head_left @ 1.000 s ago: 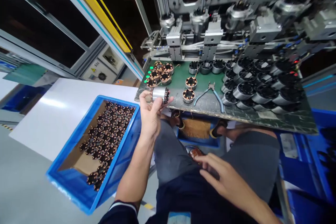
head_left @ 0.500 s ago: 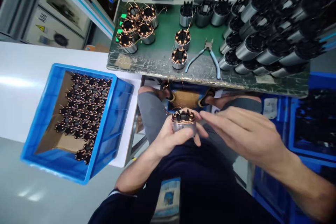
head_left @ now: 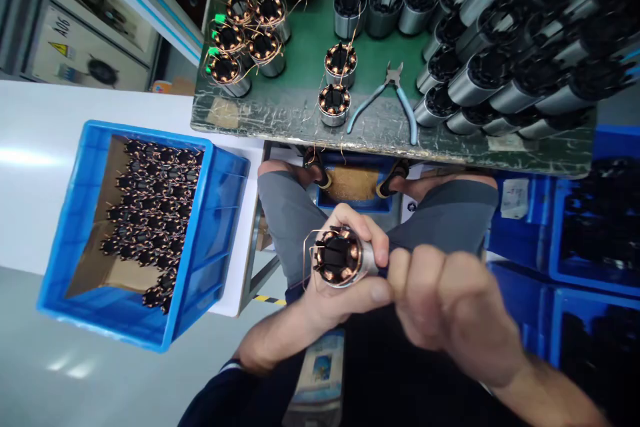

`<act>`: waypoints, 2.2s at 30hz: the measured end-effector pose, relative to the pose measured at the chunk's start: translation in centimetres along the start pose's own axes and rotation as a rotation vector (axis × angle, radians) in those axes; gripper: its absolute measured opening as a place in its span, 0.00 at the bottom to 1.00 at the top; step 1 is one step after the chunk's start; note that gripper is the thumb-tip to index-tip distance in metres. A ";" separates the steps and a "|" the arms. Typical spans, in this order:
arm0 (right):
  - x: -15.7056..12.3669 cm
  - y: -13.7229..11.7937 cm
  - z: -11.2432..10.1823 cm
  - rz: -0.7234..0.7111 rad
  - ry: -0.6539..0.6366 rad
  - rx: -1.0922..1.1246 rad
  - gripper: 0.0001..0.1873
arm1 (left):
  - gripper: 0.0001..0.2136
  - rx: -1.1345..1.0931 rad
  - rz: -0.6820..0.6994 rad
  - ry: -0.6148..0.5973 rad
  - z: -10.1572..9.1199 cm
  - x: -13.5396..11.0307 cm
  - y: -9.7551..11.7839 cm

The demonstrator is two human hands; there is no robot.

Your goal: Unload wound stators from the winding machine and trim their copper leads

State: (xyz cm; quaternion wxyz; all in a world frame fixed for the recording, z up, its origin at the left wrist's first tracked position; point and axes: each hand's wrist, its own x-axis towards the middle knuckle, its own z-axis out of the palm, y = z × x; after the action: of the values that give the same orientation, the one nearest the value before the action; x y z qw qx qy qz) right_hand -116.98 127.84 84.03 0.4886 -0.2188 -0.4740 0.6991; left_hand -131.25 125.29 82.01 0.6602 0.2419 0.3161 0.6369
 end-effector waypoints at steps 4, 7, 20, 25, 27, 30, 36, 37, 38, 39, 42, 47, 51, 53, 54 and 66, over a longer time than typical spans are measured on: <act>-3.7 2.4 -1.6 -0.175 -0.258 -0.437 0.09 | 0.16 -0.304 -0.108 0.240 -0.4 1.7 0.6; -5.6 3.1 -4.0 -0.076 -0.192 -0.502 0.13 | 0.19 0.052 0.224 0.261 -3.2 3.9 2.2; -3.3 1.2 -2.8 0.429 -0.128 0.028 0.23 | 0.31 0.492 0.097 -0.293 -3.5 1.0 2.8; -3.2 2.7 -3.6 0.375 -0.166 -0.217 0.20 | 0.29 -0.245 -0.451 0.068 -2.5 0.0 0.8; -2.2 2.3 -4.0 0.326 -0.213 -0.435 0.17 | 0.25 -0.338 -0.467 0.149 -2.4 0.1 0.2; -1.0 0.9 -3.5 0.107 -0.124 -0.587 0.17 | 0.24 -0.297 -0.394 0.138 -2.1 0.3 0.2; 0.1 -2.5 -1.3 0.138 -0.175 -0.216 0.22 | 0.27 -0.070 -0.371 -0.008 -2.1 0.2 0.3; 0.1 -2.5 -1.1 0.161 -0.184 -0.281 0.20 | 0.28 -0.058 -0.405 -0.032 -2.3 0.1 0.2; 0.1 -2.3 -1.1 0.143 -0.186 -0.378 0.18 | 0.29 -0.066 -0.439 -0.045 -2.5 0.0 0.0; 0.0 -1.7 -1.2 0.098 -0.207 -0.486 0.17 | 0.29 -0.085 -0.455 -0.036 -2.6 -0.1 -0.4; -0.9 0.5 -1.6 -0.079 -0.361 -0.762 0.15 | 0.24 -0.115 -0.382 0.121 -3.0 -0.1 -1.9; -3.6 0.8 -4.2 -0.021 -0.535 -0.985 0.15 | 0.21 0.059 -0.156 0.365 -5.2 1.9 -3.5; -4.3 -1.7 -6.7 0.171 -0.476 -0.813 0.15 | 0.23 0.489 0.128 0.232 -7.1 3.2 -1.7; -3.6 -2.2 -7.0 0.182 -0.276 -0.823 0.12 | 0.27 0.712 0.226 0.088 -7.2 3.2 -0.7; -2.9 -2.1 -6.9 0.170 -0.168 -0.856 0.10 | 0.30 0.790 0.257 0.029 -7.0 3.1 -0.4; 1.0 2.4 -5.6 0.103 0.078 -0.670 0.04 | 0.40 0.923 0.204 -0.089 -4.3 0.4 -2.7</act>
State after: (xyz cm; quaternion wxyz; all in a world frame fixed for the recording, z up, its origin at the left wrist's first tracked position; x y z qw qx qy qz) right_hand -114.21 131.03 79.57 0.3713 -0.4173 -0.6468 0.5194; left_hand -132.58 125.15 77.09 0.4305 0.5668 0.5122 0.4807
